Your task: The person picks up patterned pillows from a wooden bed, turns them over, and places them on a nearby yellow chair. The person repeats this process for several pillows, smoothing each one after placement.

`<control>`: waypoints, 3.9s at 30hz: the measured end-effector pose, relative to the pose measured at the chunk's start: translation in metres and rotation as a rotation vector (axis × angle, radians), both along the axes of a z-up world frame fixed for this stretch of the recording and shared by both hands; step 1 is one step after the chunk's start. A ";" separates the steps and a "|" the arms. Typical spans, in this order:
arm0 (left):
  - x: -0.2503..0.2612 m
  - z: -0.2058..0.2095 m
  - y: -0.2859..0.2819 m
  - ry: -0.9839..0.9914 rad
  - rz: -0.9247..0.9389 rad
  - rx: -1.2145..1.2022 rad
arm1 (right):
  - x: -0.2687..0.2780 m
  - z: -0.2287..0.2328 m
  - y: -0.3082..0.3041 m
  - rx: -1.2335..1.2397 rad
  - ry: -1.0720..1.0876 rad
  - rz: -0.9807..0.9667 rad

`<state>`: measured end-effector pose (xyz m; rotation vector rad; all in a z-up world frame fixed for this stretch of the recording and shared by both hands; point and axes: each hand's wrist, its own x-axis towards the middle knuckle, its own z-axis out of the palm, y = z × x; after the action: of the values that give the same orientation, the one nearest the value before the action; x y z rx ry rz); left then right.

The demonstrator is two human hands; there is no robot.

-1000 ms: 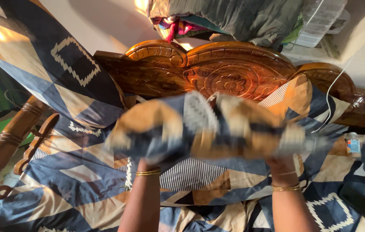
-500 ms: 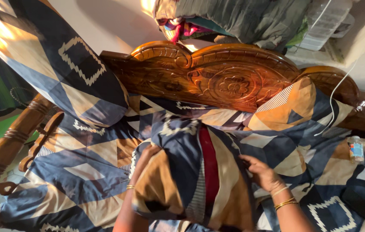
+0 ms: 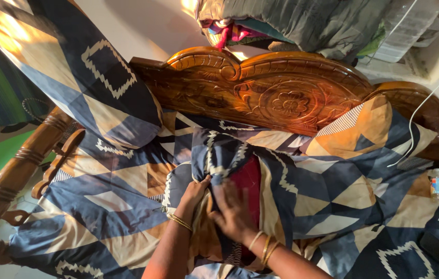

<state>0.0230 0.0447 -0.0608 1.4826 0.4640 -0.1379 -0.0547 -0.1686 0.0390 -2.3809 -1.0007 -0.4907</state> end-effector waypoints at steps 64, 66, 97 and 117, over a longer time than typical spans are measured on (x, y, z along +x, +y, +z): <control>-0.021 -0.014 0.010 0.092 0.243 0.057 | 0.002 -0.060 -0.033 -0.111 0.029 -0.407; -0.021 -0.013 0.013 0.092 0.238 0.102 | -0.012 -0.060 -0.027 -0.206 -0.216 -0.146; -0.044 0.177 -0.027 -0.568 0.254 -0.352 | 0.072 0.046 -0.182 1.877 0.898 -0.234; -0.024 0.051 0.023 -0.420 -0.069 -0.438 | 0.058 0.116 -0.231 1.060 0.870 0.097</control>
<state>-0.0014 0.0673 -0.0101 1.0568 0.0349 0.0204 0.0031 -0.3996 0.1549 -1.3164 -0.2884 0.0942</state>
